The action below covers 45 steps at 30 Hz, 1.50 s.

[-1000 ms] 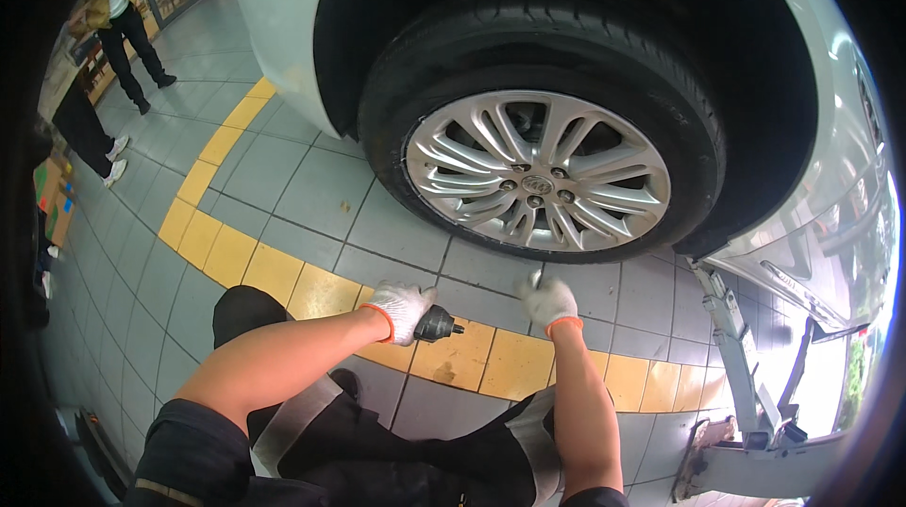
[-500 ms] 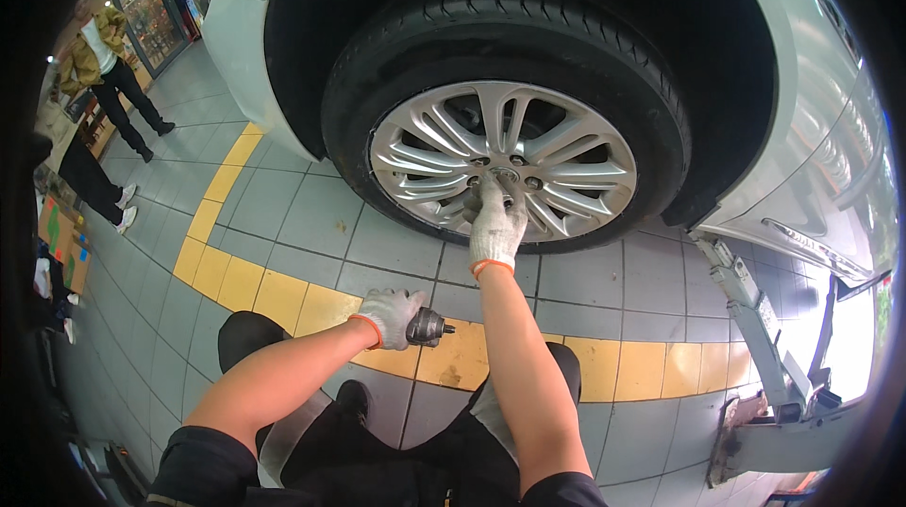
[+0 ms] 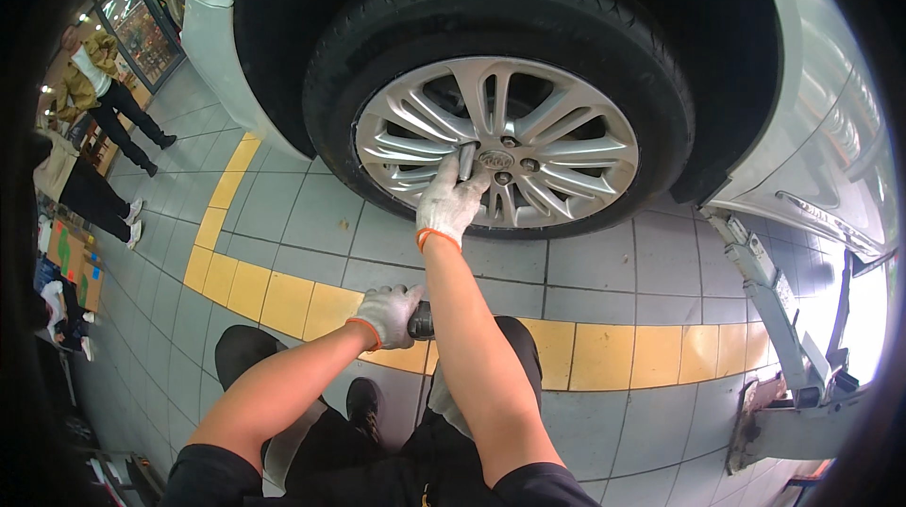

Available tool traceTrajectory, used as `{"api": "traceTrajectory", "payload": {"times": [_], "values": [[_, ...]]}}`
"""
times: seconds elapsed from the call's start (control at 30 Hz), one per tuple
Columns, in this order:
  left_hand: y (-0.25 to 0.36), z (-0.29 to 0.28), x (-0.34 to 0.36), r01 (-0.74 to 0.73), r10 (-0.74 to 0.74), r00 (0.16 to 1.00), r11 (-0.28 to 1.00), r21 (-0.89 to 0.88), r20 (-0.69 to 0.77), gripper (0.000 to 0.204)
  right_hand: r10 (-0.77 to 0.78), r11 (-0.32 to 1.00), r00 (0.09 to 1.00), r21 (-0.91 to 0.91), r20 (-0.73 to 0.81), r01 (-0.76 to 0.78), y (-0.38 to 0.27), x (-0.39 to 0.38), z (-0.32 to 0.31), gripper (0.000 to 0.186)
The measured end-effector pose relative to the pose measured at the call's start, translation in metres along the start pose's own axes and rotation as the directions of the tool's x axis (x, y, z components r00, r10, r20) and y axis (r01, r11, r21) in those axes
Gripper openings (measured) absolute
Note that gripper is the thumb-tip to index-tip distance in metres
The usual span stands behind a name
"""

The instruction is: The person uses a cordless impact wrench to loosen the lug nuts on the rear wheel of a white car, then pulls the wheel off the hub and sets it aside. They then align the wheel back onto the hub, thread the lug nuts by hand, and use the impact wrench to tighten them before walking away.

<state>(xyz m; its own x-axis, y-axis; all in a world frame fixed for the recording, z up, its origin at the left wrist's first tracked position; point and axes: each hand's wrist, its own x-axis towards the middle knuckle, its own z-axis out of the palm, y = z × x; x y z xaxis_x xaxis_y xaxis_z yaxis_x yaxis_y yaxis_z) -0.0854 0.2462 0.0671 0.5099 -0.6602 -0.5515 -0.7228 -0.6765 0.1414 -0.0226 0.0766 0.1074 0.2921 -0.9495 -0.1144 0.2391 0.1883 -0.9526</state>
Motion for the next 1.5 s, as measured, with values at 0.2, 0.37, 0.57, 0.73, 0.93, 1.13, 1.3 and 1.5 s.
{"api": "traceTrajectory", "payload": {"times": [0.2, 0.37, 0.57, 0.73, 0.93, 1.13, 1.3, 1.5], "values": [[0.001, -0.001, 0.0, 0.008, -0.008, 1.0, 1.0, -0.009, -0.001, 0.068, 0.469, 0.279, 0.601, 0.537, 0.647, -0.796, -0.019, 0.016, -0.018, 0.041], [0.002, -0.008, 0.003, 0.006, -0.006, 1.0, 1.0, -0.018, 0.01, 0.068, 0.38, 0.85, 0.921, 0.358, 0.091, -0.386, -0.02, 0.013, -0.009, 0.042], [-0.001, 0.005, 0.016, -0.031, 0.031, 0.999, 1.0, 0.003, -0.038, 0.072, 0.536, 0.667, 0.792, 0.43, 0.291, -0.609, -0.015, 0.024, -0.019, 0.04], [-0.004, 0.022, 0.015, -0.132, 0.131, 0.984, 0.991, -0.002, -0.12, 0.059, 0.47, 0.526, 0.763, 0.553, 0.444, -0.646, -0.004, 0.028, -0.024, 0.033], [0.005, 0.019, -0.003, -0.108, 0.102, 0.99, 0.992, -0.058, -0.102, 0.081, 0.518, 0.671, 0.818, 0.474, 0.25, -0.57, -0.009, 0.02, -0.032, 0.035], [0.005, 0.015, -0.015, -0.097, 0.09, 0.992, 0.992, -0.084, -0.09, 0.084, 0.365, 0.824, 0.888, 0.348, 0.279, -0.448, -0.01, 0.021, -0.038, 0.031], [0.005, 0.02, -0.018, -0.112, 0.103, 0.989, 0.991, -0.077, -0.11, 0.086, 0.526, 0.578, 0.75, 0.477, 0.402, -0.662, -0.008, 0.02, -0.043, 0.029], [0.006, 0.022, -0.023, -0.132, 0.121, 0.981, 0.989, -0.067, -0.152, 0.088, 0.45, 0.775, 0.871, 0.397, 0.199, -0.491, -0.015, 0.017, -0.043, 0.033]]}}
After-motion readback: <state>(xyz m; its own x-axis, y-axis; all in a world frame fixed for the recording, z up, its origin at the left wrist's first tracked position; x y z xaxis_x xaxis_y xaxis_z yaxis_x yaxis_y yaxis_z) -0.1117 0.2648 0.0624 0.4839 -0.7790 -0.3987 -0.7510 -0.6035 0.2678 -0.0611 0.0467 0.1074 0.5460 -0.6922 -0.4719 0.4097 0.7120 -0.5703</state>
